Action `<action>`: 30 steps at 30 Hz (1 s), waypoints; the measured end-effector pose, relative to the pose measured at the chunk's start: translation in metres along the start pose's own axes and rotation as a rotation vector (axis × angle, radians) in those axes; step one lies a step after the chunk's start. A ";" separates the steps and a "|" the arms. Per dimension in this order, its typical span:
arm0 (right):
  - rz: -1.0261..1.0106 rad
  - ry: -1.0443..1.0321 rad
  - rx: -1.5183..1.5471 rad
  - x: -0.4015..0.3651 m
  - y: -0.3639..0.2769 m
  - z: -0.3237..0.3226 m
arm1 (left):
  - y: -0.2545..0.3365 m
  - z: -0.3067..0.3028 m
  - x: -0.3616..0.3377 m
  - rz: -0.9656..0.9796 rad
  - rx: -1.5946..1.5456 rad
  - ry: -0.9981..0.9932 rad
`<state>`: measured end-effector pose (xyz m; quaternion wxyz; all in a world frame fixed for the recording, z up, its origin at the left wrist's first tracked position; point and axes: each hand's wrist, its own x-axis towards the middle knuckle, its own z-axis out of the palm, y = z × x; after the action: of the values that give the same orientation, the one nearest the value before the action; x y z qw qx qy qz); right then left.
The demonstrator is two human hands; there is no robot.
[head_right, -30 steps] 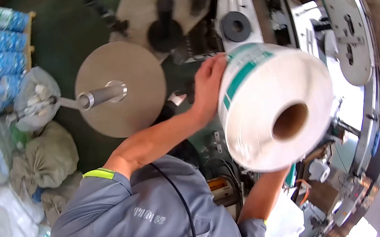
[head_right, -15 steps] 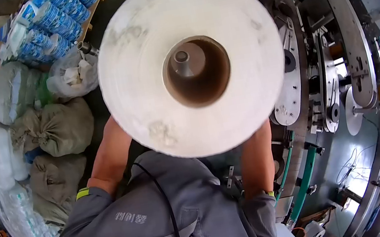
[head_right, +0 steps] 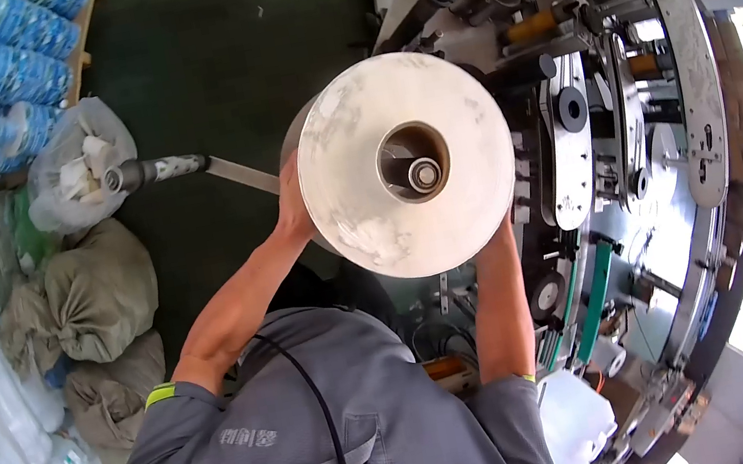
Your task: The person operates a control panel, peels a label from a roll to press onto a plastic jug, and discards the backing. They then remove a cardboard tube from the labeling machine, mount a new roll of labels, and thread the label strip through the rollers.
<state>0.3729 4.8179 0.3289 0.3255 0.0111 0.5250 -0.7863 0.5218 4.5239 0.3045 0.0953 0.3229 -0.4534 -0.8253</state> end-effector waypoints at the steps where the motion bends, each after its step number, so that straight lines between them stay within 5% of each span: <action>1: 0.004 0.025 0.022 -0.004 0.011 -0.004 | -0.005 -0.006 0.005 -0.001 0.067 -0.007; 5: 0.006 0.110 0.092 -0.020 0.043 -0.022 | -0.003 -0.019 0.006 0.093 0.507 0.100; 8: -0.007 0.146 0.135 -0.029 0.060 -0.029 | 0.073 -0.008 0.016 0.303 1.378 -0.188; 10: -0.021 0.166 0.152 -0.034 0.071 -0.030 | 0.084 -0.010 0.024 0.348 1.650 -0.253; 13: -0.046 0.389 -0.040 -0.033 0.060 0.008 | 0.099 -0.006 0.008 0.417 1.340 -0.094; 14: -0.024 0.487 -0.529 -0.034 0.025 0.031 | 0.093 -0.006 0.001 0.338 1.082 -0.015; 15: -0.351 0.545 -0.879 -0.027 0.018 0.014 | 0.083 -0.007 -0.009 0.333 0.684 -0.007; 16: -0.421 0.593 -1.064 -0.027 -0.039 0.025 | 0.074 -0.006 -0.021 0.313 0.274 -0.004; 18: -0.595 0.819 -1.286 0.002 -0.098 -0.043 | 0.070 0.008 -0.054 0.520 0.283 -0.119; 21: -0.624 0.625 -1.757 0.069 -0.164 -0.121 | 0.057 0.034 -0.077 0.387 0.279 -0.037; 26: -0.280 0.624 -1.678 0.128 -0.171 -0.174 | 0.062 0.039 -0.069 0.357 0.102 -0.042; 30: -0.488 0.948 -1.582 0.095 -0.179 -0.130 | 0.073 0.042 -0.064 0.276 0.037 -0.014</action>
<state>0.1619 4.9214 0.3832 -0.1811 -0.0044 0.9698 -0.1631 0.5357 4.5403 0.4081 0.1988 0.2532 -0.5094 -0.7981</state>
